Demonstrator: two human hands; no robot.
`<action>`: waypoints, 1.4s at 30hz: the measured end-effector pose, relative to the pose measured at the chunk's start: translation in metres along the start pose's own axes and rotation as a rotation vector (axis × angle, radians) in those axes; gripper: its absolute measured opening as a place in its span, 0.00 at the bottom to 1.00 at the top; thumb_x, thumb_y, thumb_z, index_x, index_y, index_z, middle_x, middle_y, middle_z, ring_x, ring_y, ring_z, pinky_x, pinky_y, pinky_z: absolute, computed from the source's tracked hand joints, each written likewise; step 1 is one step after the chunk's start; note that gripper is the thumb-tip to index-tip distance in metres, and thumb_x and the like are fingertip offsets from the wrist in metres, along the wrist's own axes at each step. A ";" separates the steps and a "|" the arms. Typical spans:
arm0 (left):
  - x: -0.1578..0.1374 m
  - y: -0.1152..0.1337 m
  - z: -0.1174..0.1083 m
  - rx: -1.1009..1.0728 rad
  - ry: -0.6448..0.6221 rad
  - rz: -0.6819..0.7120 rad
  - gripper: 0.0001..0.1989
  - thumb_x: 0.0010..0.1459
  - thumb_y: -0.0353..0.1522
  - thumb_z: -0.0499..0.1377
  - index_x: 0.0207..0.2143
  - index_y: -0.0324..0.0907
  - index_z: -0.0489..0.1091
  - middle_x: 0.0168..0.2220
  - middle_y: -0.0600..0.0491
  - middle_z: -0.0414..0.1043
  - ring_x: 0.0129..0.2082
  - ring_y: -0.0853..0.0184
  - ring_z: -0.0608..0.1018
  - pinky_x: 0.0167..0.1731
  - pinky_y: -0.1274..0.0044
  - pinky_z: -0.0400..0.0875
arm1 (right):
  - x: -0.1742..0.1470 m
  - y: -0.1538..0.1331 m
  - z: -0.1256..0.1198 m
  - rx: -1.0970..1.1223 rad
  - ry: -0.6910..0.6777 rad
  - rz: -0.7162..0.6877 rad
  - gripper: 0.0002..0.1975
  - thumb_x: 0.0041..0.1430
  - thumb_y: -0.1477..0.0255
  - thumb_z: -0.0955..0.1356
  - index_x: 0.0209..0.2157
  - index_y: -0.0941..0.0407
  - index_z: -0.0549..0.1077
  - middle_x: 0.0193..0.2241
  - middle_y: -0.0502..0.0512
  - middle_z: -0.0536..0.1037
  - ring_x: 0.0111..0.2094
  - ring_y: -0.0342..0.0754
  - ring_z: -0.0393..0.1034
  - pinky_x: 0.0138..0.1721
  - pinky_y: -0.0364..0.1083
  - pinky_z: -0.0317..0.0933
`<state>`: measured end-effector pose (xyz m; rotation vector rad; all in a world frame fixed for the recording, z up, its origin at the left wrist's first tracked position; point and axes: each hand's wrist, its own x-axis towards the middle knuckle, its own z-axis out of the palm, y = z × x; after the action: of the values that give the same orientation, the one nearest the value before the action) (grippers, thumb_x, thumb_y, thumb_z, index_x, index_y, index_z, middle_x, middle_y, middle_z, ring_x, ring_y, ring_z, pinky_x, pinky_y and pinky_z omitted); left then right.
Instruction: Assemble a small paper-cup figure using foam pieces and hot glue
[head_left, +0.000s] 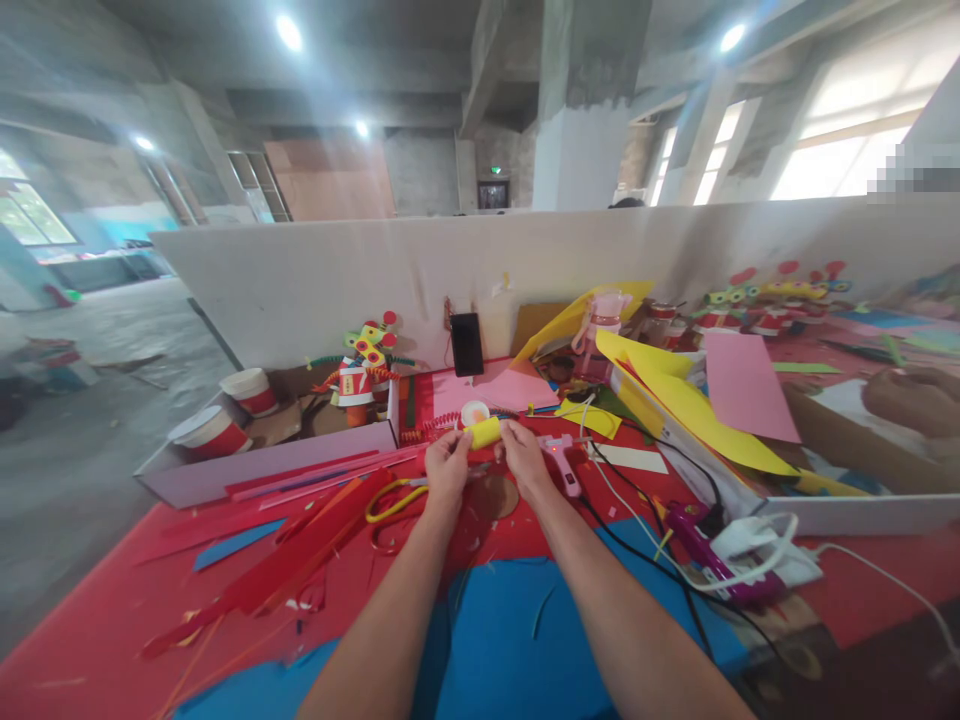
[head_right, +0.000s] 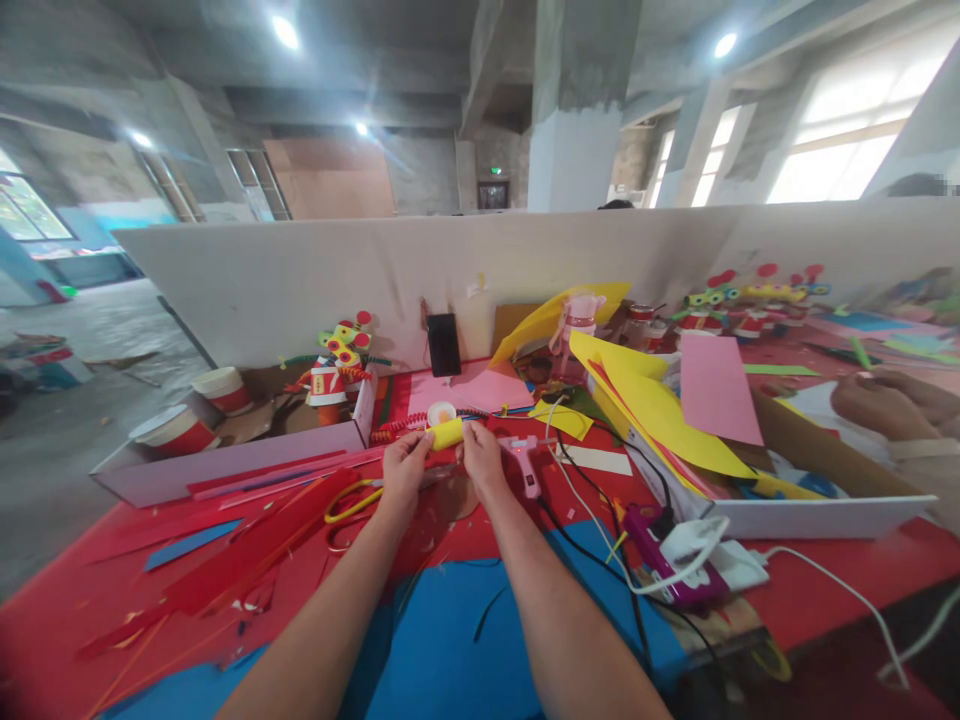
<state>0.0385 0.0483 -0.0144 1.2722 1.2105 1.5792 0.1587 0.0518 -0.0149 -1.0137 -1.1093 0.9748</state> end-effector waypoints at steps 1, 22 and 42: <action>0.000 0.001 0.000 -0.003 0.009 0.000 0.13 0.46 0.41 0.61 0.23 0.38 0.72 0.19 0.57 0.65 0.21 0.73 0.65 0.24 0.80 0.58 | 0.000 -0.001 0.000 0.004 0.010 -0.003 0.19 0.54 0.54 0.62 0.23 0.55 0.66 0.12 0.44 0.62 0.15 0.41 0.56 0.18 0.41 0.50; -0.003 0.015 0.002 -0.001 0.012 -0.015 0.12 0.42 0.38 0.63 0.17 0.39 0.69 0.15 0.59 0.62 0.18 0.74 0.62 0.21 0.81 0.55 | 0.001 0.000 -0.004 -0.069 -0.047 0.013 0.19 0.56 0.54 0.60 0.24 0.55 0.66 0.13 0.45 0.62 0.15 0.42 0.56 0.19 0.41 0.51; -0.003 0.017 0.003 -0.030 0.033 -0.054 0.14 0.40 0.41 0.63 0.17 0.39 0.69 0.15 0.59 0.60 0.18 0.75 0.59 0.21 0.81 0.52 | 0.002 -0.005 -0.009 -0.090 0.003 0.017 0.23 0.52 0.49 0.62 0.25 0.56 0.70 0.13 0.46 0.65 0.15 0.42 0.58 0.19 0.41 0.49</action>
<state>0.0422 0.0418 0.0011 1.1887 1.2268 1.5797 0.1682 0.0511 -0.0112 -1.0982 -1.1527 0.9435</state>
